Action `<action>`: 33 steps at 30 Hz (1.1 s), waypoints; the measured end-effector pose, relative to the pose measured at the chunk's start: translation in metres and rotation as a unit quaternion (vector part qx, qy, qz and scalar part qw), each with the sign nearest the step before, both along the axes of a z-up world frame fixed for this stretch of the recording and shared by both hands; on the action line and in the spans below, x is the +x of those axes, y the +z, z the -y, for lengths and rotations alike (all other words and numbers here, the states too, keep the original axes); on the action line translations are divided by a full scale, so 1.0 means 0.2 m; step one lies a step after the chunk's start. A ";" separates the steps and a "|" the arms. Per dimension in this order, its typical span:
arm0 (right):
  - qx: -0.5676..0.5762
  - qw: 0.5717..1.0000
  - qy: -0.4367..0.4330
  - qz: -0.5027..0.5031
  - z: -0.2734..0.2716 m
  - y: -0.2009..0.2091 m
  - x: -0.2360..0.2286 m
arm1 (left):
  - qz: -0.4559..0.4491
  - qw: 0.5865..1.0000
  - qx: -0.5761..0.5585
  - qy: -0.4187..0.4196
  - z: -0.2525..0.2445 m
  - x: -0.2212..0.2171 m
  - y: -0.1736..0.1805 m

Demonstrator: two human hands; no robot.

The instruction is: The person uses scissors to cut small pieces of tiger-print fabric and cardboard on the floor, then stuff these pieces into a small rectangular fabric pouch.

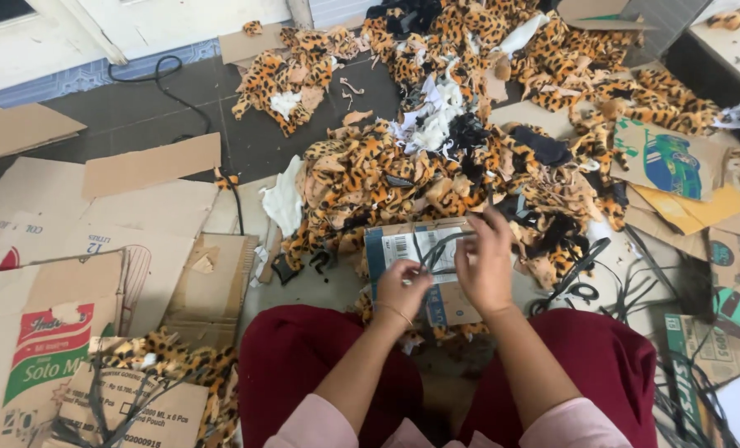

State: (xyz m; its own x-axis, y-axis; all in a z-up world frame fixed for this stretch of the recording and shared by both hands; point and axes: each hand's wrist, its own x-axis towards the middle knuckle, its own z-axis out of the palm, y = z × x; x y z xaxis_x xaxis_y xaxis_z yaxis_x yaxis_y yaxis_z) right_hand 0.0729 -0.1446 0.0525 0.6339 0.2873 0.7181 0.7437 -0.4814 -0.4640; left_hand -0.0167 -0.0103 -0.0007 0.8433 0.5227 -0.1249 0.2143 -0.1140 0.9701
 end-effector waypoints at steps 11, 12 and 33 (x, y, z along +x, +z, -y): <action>-0.359 0.902 0.016 -0.239 -0.17 0.13 0.02 | 0.003 0.997 -0.053 -0.049 -0.12 0.07 -0.09; -0.398 0.881 0.009 -0.257 -0.18 0.02 0.07 | -0.006 0.997 -0.042 -0.065 -0.10 0.08 -0.16; -0.481 0.801 0.078 -0.347 -0.30 -0.28 0.49 | 0.054 0.836 0.536 -0.109 -0.08 0.15 -0.45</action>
